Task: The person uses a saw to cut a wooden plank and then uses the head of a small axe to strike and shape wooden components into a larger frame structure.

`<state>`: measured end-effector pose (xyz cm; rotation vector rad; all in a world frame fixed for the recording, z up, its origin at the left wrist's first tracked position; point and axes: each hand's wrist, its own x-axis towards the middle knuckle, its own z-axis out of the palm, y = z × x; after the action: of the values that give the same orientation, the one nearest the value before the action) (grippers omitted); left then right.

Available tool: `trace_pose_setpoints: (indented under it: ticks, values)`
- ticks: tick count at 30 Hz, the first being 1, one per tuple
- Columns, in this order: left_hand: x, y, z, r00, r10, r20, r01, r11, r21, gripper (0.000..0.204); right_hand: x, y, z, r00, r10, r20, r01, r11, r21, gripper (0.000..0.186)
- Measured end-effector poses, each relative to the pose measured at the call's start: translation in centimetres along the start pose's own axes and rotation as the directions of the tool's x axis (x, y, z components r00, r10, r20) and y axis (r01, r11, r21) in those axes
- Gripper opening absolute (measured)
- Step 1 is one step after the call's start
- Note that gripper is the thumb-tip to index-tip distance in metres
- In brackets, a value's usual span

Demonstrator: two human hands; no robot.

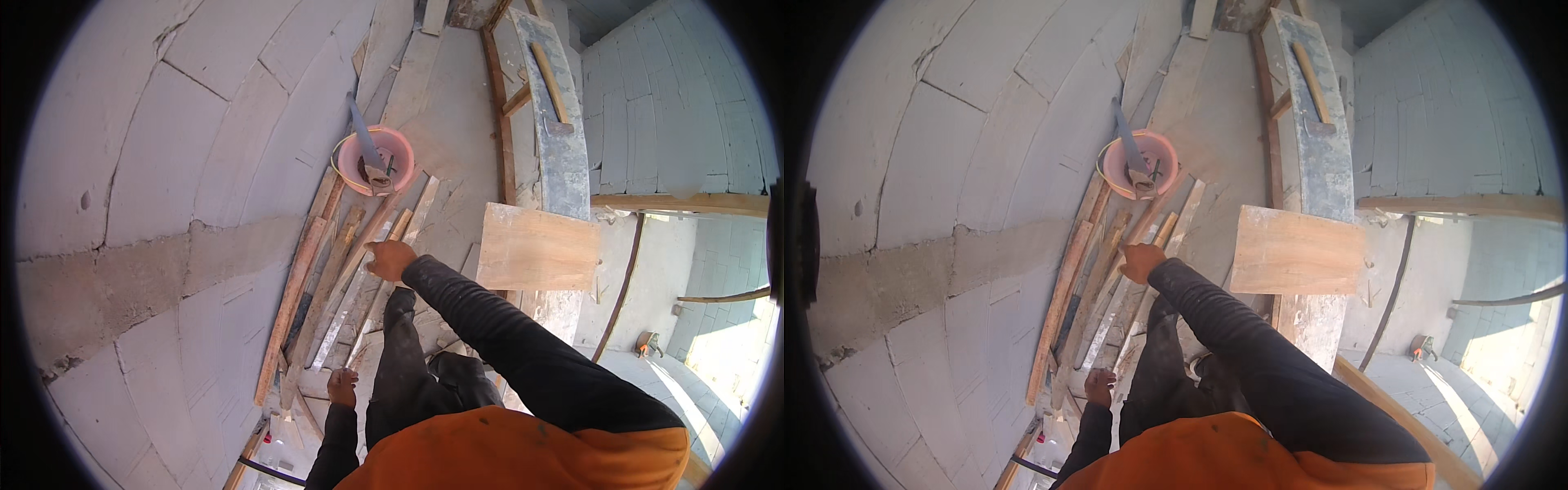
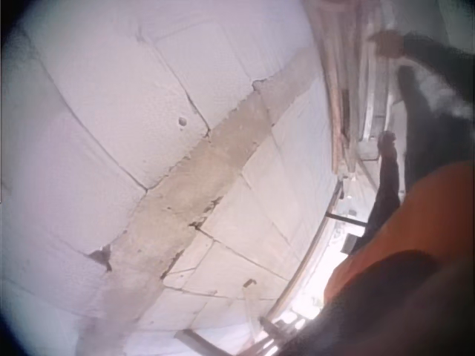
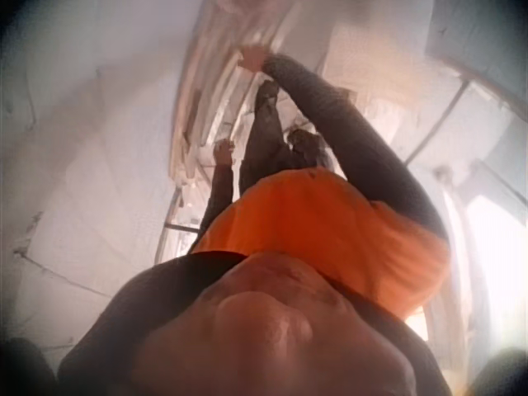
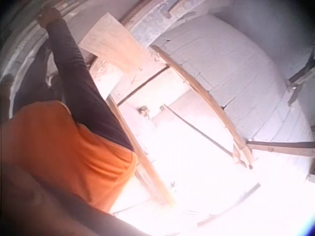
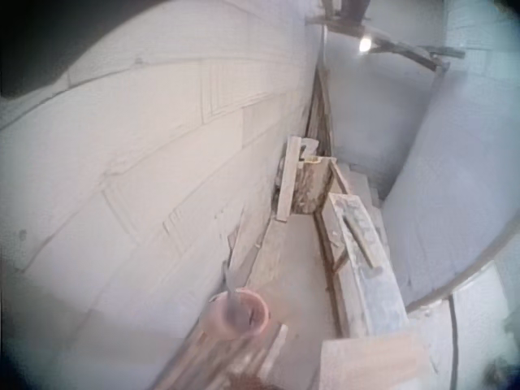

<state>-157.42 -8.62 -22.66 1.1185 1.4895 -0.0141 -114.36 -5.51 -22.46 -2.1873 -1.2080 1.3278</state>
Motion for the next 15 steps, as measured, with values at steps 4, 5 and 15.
trace_pose_setpoints:
  ticks: [4,5,15]
  values:
    - [7.4,5.1,3.2,0.958,0.039,0.283,-0.062,0.995,0.072,0.021,-18.2,6.8,3.9,0.973,0.23,0.03,-0.231,0.956,0.179,0.07]
    - [8.2,6.8,4.9,0.931,-0.014,0.365,-0.019,0.996,0.085,0.019,-24.2,9.7,4.6,0.934,0.352,0.064,-0.357,0.911,0.206,0.067]
    - [16.9,33.9,20.1,0.843,0.05,0.536,-0.408,0.709,0.575,0.011,-66.0,22.5,19.8,0.289,0.948,0.136,-0.169,-0.09,0.981,0.046]
